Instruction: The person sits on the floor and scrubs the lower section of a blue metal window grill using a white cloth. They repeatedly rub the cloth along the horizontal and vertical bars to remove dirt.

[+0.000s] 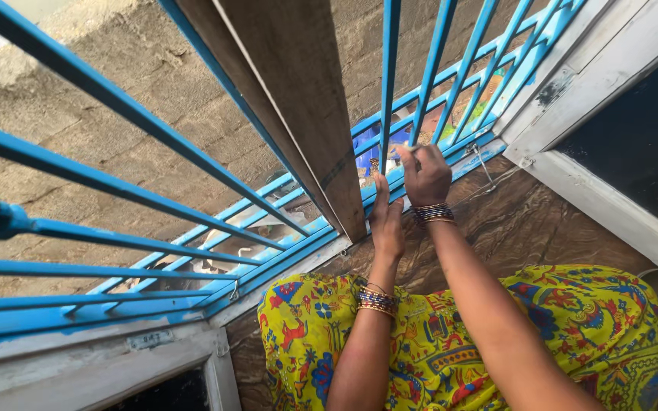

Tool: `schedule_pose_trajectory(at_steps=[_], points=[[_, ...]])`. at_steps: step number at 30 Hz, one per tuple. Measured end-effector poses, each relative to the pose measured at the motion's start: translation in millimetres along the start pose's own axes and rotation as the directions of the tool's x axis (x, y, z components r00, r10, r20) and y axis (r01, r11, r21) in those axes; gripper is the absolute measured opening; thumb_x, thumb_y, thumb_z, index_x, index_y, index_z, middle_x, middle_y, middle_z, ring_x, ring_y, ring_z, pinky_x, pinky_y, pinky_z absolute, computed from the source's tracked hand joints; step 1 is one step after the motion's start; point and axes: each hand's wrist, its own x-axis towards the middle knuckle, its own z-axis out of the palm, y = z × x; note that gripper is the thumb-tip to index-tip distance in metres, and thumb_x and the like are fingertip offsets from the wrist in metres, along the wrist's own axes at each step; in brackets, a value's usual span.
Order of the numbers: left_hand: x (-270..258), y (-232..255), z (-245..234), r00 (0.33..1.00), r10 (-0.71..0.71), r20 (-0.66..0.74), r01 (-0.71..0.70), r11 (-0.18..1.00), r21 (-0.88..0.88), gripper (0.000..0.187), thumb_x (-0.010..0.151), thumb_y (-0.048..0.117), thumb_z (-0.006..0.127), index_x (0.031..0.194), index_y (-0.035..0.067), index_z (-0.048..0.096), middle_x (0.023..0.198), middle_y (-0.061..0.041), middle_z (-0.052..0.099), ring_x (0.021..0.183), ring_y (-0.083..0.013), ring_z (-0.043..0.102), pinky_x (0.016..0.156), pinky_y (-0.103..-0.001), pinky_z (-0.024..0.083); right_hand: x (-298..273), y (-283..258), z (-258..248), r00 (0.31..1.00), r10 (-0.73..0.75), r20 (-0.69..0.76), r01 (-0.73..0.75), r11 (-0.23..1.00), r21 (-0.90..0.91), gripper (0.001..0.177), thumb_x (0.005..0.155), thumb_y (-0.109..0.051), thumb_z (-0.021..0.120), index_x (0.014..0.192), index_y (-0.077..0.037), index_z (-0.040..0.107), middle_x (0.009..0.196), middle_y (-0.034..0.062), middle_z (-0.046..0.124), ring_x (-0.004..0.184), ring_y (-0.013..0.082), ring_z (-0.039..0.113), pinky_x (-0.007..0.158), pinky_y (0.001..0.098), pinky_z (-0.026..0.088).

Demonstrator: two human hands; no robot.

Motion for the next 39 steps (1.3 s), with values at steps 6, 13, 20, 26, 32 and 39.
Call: schedule_pose_trajectory(at_steps=[6,13,20,26,32,39], points=[[-4.0,-3.5,-3.0,0.999,0.027,0.021,-0.027,1.000,-0.014,0.065,0.100,0.019,0.045,0.158,-0.008,0.028,0.170,-0.024,0.022,0.160,-0.0302,0.017,0.128,-0.036,0.014,-7.8,13.7,-1.1,0.995,-0.001,0.100,0.010,0.995,-0.098,0.032,0.099,-0.032,0.073,0.083,-0.004,0.069,0.083,0.0143,0.067,0.074,0.0360,0.065,0.063,0.0461,0.050],[-5.0,-8.4,-4.3,0.997,0.067,0.028,-0.068,0.997,0.028,0.065,0.101,0.018,0.044,0.159,-0.007,0.027,0.171,-0.023,0.021,0.160,-0.0300,0.016,0.128,-0.037,0.013,33.9,-20.5,-28.6,0.997,0.028,0.067,-0.033,0.997,0.067,0.032,0.102,-0.034,0.072,0.084,-0.007,0.071,0.080,0.0116,0.068,0.071,0.0293,0.067,0.065,0.0444,0.050],[-3.4,-8.9,-4.5,0.999,0.047,0.024,-0.047,0.999,0.008,0.065,0.101,0.019,0.046,0.159,-0.006,0.028,0.170,-0.022,0.023,0.160,-0.0294,0.020,0.128,-0.036,0.017,-11.2,19.7,5.7,0.995,0.001,0.104,0.011,0.993,-0.114,0.031,0.103,-0.036,0.070,0.092,-0.007,0.074,0.084,0.0134,0.069,0.075,0.0343,0.067,0.064,0.0463,0.051],[-6.7,-7.6,-6.6,0.994,0.102,0.036,-0.105,0.991,0.080,0.064,0.102,0.018,0.045,0.158,-0.007,0.028,0.169,-0.024,0.023,0.160,-0.0307,0.020,0.127,-0.036,0.017,-8.0,40.5,1.3,0.918,0.077,0.390,0.023,0.969,-0.246,0.042,0.098,-0.044,0.071,0.076,-0.009,0.074,0.074,0.0165,0.065,0.065,0.0362,0.063,0.059,0.0484,0.048],[-3.0,-10.1,-2.9,0.998,0.056,0.014,-0.056,0.998,0.032,0.065,0.101,0.017,0.047,0.158,-0.007,0.029,0.169,-0.024,0.024,0.159,-0.0307,0.020,0.127,-0.036,0.016,41.1,-17.8,-27.6,0.997,-0.011,0.080,0.011,1.000,0.003,0.033,0.104,-0.032,0.070,0.083,-0.006,0.070,0.076,0.0132,0.064,0.064,0.0324,0.063,0.058,0.0439,0.045],[-4.4,-5.2,-4.8,0.999,0.044,0.017,-0.044,0.998,0.036,0.067,0.100,0.019,0.048,0.158,-0.006,0.029,0.170,-0.023,0.023,0.160,-0.0299,0.020,0.127,-0.036,0.017,0.2,8.8,-3.7,0.992,-0.055,0.114,0.065,0.994,-0.087,0.024,0.103,-0.030,0.066,0.092,-0.011,0.075,0.086,0.0126,0.068,0.077,0.0350,0.067,0.064,0.0460,0.050]])
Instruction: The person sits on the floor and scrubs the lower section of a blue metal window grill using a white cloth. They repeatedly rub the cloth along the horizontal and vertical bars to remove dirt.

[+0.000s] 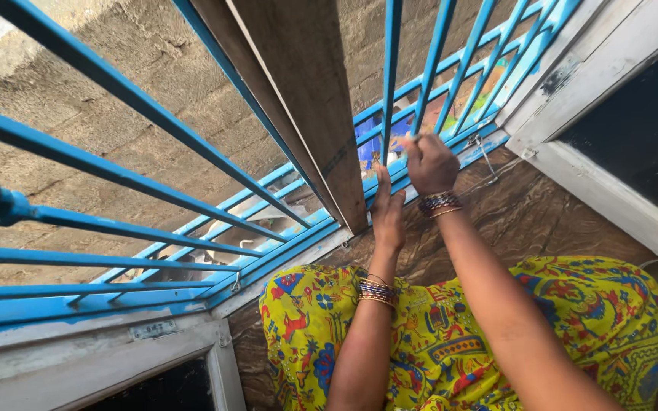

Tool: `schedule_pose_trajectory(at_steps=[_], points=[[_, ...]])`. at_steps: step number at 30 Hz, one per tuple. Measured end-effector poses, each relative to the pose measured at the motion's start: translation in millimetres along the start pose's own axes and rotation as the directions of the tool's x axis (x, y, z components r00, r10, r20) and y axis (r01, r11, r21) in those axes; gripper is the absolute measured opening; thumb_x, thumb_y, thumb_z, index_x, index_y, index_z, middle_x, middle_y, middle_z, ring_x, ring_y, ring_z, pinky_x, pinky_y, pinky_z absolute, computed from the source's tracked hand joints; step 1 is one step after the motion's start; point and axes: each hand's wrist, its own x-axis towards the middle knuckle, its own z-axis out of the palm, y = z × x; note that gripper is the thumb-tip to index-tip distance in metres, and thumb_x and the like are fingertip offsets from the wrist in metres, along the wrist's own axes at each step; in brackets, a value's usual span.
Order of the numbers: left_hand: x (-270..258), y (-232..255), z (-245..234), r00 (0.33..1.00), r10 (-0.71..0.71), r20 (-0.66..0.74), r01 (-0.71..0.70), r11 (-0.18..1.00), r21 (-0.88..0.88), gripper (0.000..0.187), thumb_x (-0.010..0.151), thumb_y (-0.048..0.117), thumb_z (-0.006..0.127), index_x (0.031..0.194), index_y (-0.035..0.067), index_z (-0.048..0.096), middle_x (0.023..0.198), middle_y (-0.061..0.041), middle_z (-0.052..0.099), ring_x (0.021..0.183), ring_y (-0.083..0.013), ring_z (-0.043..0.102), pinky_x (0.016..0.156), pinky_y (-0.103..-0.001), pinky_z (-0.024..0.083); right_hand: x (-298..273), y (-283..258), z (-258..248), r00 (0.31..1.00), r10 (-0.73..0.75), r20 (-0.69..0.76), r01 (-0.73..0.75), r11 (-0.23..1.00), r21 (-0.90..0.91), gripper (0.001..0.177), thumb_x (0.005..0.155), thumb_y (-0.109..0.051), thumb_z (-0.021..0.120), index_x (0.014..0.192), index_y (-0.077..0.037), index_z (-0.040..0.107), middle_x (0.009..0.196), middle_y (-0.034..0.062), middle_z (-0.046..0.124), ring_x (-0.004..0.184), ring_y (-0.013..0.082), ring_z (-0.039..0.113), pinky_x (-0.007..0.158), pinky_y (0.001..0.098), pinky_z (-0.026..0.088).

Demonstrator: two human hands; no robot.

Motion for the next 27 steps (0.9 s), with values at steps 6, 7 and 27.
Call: schedule_pose_trajectory(at_steps=[6,7,27], points=[[-1.6,11.2,-3.3,0.999,-0.036,0.030,0.037,0.999,-0.021,0.068,0.100,0.022,0.046,0.159,-0.005,0.027,0.169,-0.022,0.024,0.159,-0.0294,0.020,0.127,-0.036,0.016,3.7,9.4,-10.6,0.974,0.112,0.199,-0.115,0.993,0.004,0.033,0.097,-0.038,0.071,0.081,-0.009,0.075,0.077,0.0123,0.067,0.067,0.0322,0.065,0.058,0.0454,0.047],[-1.2,12.0,-2.2,0.997,-0.068,0.036,0.069,0.997,-0.027,0.068,0.099,0.022,0.046,0.159,-0.005,0.027,0.169,-0.022,0.025,0.158,-0.0291,0.021,0.126,-0.035,0.017,10.8,4.3,-18.5,0.971,0.143,0.191,-0.160,0.984,0.077,0.032,0.096,-0.037,0.071,0.081,-0.010,0.075,0.075,0.0114,0.066,0.064,0.0310,0.064,0.056,0.0449,0.046],[2.1,3.0,2.7,0.999,0.031,-0.007,-0.031,0.999,0.042,0.065,0.100,0.018,0.046,0.157,-0.010,0.030,0.167,-0.028,0.028,0.159,-0.0338,0.026,0.127,-0.038,0.021,-59.6,60.7,56.6,0.995,0.088,0.041,-0.084,0.993,-0.082,0.030,0.100,-0.036,0.068,0.088,-0.008,0.065,0.088,0.0117,0.064,0.074,0.0373,0.066,0.062,0.0477,0.053]])
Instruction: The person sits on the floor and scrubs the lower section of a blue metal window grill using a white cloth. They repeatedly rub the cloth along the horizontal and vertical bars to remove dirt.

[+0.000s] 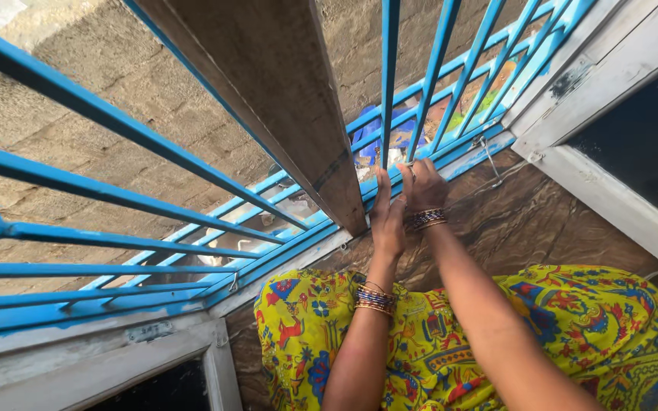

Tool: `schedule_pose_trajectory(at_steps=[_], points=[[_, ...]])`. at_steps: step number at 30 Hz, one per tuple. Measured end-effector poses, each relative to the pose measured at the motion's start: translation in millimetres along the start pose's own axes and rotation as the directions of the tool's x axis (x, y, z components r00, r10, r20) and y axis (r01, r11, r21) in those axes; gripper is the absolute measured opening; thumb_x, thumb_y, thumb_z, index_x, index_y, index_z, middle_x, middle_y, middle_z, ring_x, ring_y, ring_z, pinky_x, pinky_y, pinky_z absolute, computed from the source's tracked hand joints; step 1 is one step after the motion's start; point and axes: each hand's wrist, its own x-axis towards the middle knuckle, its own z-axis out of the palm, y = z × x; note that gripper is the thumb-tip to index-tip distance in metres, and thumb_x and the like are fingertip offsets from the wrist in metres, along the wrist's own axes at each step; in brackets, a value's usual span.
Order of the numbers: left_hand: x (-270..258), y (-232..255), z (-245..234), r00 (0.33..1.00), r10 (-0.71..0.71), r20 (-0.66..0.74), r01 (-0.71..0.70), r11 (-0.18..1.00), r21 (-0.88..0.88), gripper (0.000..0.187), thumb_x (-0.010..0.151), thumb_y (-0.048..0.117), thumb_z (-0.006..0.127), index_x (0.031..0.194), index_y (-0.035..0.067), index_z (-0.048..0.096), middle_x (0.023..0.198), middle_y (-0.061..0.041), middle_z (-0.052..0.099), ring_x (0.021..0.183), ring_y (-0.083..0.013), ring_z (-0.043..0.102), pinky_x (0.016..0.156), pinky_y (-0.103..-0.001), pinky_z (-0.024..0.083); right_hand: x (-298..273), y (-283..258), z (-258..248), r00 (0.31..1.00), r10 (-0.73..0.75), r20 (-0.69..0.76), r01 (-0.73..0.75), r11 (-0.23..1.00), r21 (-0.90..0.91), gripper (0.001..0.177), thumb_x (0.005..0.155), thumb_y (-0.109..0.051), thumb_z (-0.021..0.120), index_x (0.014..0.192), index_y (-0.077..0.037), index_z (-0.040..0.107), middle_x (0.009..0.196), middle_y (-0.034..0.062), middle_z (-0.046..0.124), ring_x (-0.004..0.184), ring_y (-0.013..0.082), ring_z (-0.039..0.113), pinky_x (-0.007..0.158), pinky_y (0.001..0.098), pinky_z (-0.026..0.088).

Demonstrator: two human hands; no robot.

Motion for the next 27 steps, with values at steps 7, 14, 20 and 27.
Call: schedule_pose_trajectory(at_steps=[7,14,20,27], points=[[-1.6,6.4,-4.0,0.999,-0.026,0.023,0.028,0.998,-0.052,0.068,0.099,0.019,0.048,0.157,-0.008,0.028,0.169,-0.024,0.025,0.160,-0.0315,0.020,0.127,-0.037,0.015,12.1,5.2,-36.0,0.966,-0.185,0.183,0.210,0.969,-0.128,0.027,0.099,-0.034,0.068,0.086,-0.010,0.067,0.082,0.0096,0.062,0.064,0.0340,0.065,0.054,0.0476,0.051],[-1.1,11.1,-2.9,0.996,-0.086,0.028,0.087,0.995,-0.039,0.070,0.098,0.023,0.047,0.159,-0.005,0.026,0.170,-0.022,0.021,0.160,-0.0298,0.018,0.127,-0.036,0.015,6.6,-7.9,-67.3,0.988,0.052,0.145,-0.057,0.998,0.032,0.036,0.104,-0.035,0.066,0.085,-0.004,0.069,0.083,0.0125,0.063,0.076,0.0352,0.064,0.069,0.0471,0.051],[1.7,9.3,-2.3,0.995,-0.096,0.024,0.097,0.994,-0.055,0.069,0.099,0.023,0.047,0.158,-0.006,0.027,0.170,-0.023,0.022,0.159,-0.0305,0.020,0.127,-0.037,0.019,33.7,-36.3,-49.3,0.992,0.046,-0.120,-0.005,0.947,0.322,0.027,0.107,-0.025,0.065,0.112,0.000,0.073,0.099,0.0170,0.062,0.092,0.0322,0.063,0.081,0.0400,0.051],[3.1,3.2,-1.2,1.000,-0.018,0.007,0.018,0.999,-0.033,0.068,0.100,0.021,0.047,0.158,-0.008,0.027,0.170,-0.025,0.022,0.160,-0.0324,0.021,0.128,-0.037,0.017,6.3,0.6,-20.2,0.988,0.130,-0.079,-0.101,0.949,0.299,0.025,0.097,-0.023,0.073,0.107,0.001,0.075,0.099,0.0143,0.067,0.093,0.0268,0.064,0.083,0.0380,0.053]])
